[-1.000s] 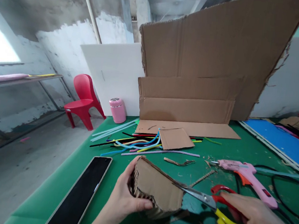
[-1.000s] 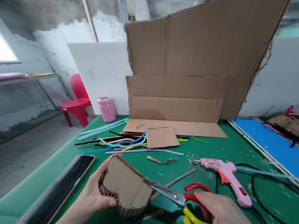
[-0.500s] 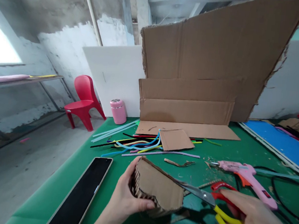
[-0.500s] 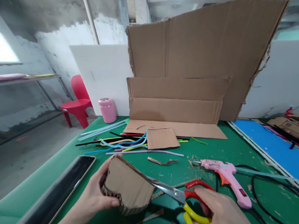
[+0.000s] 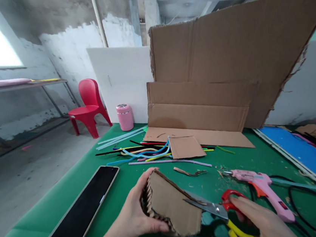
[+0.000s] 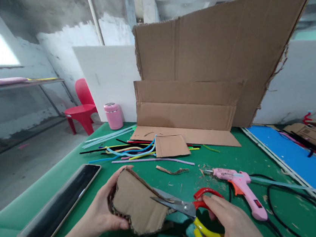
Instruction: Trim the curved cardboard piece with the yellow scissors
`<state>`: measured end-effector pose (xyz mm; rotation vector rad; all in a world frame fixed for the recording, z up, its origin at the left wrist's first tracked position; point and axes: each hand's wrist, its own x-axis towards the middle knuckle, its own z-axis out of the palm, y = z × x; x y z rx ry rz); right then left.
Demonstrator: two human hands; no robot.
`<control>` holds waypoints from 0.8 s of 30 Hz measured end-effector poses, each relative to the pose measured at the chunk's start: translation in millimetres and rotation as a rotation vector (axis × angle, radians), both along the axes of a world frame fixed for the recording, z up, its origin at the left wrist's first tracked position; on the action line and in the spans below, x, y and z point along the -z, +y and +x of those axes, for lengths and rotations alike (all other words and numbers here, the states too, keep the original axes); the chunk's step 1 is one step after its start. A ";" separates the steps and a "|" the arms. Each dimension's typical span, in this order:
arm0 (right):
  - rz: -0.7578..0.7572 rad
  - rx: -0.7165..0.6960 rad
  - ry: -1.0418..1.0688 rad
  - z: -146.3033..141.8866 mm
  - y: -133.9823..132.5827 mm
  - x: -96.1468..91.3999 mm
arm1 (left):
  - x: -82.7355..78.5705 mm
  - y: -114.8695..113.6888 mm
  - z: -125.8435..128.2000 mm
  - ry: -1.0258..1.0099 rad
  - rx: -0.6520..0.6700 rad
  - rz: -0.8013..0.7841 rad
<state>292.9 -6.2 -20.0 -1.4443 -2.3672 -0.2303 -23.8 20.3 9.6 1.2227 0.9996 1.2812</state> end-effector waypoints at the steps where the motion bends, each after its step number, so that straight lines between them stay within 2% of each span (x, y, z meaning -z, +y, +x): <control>1: 0.005 -0.006 -0.014 -1.2 -0.3 -1.2 | 1.0 0.1 -0.8 0.028 0.013 0.011; 4: 0.008 -0.017 -0.043 -6.0 -0.7 -7.0 | 5.8 1.2 -4.0 0.075 0.052 0.038; 7: 0.008 -0.031 -0.026 -10.2 -0.4 -12.7 | 11.0 2.5 -5.5 0.058 0.023 0.046; 11: -0.032 -0.036 -0.010 -12.5 -0.1 -16.7 | 15.4 4.0 -6.0 0.038 0.053 0.063; 24: -0.144 -0.028 0.065 -6.6 -0.7 -11.7 | 17.7 3.4 -6.9 0.022 0.032 0.074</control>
